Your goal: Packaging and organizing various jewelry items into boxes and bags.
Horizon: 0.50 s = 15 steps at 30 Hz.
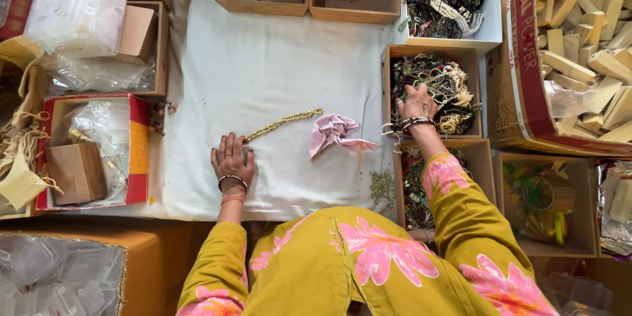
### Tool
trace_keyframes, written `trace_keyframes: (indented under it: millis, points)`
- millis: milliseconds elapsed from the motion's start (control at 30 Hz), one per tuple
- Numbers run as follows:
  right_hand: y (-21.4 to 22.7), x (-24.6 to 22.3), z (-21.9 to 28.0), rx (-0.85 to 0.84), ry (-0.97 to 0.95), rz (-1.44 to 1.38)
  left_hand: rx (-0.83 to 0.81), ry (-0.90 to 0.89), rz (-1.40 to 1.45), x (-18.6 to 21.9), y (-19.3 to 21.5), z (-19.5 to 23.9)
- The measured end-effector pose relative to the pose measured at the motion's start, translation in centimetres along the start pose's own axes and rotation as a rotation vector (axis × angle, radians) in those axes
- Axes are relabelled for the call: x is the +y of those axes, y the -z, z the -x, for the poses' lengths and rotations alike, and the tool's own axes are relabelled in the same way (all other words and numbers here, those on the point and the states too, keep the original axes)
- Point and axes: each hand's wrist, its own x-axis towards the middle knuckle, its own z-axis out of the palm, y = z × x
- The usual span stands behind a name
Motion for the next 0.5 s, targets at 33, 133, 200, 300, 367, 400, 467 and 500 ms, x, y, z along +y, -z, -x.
trace_keyframes:
  millis: [33,133,200,300,367,400,467,500]
  points:
    - [-0.4,0.2,-0.3,0.005,0.023,0.014,0.001,0.000,0.007,0.0,0.0,0.1]
    - [0.3,0.4,-0.6,-0.033,0.097,0.026,0.002,0.000,0.002,-0.1,-0.3,0.1]
    - [0.2,0.6,-0.4,-0.044,0.108,0.030,0.003,0.002,-0.007,-0.1,-0.3,0.2]
    - [0.3,0.9,0.0,-0.038,0.125,0.011,0.006,0.003,-0.016,-0.1,-0.2,0.1]
    - [0.6,1.1,0.1,-0.022,0.135,-0.011,0.006,0.006,-0.015,0.0,-0.1,0.1]
    - [0.9,1.2,-0.1,-0.095,0.094,-0.079,0.005,0.006,-0.011,0.0,-0.1,0.1]
    - [2.6,1.5,-0.1,-0.168,0.054,-0.146,0.004,0.007,-0.006,-0.1,-0.1,0.2]
    - [4.0,1.7,0.0,-0.160,-0.035,-0.270,0.007,0.005,-0.002,-0.1,-0.2,0.2]
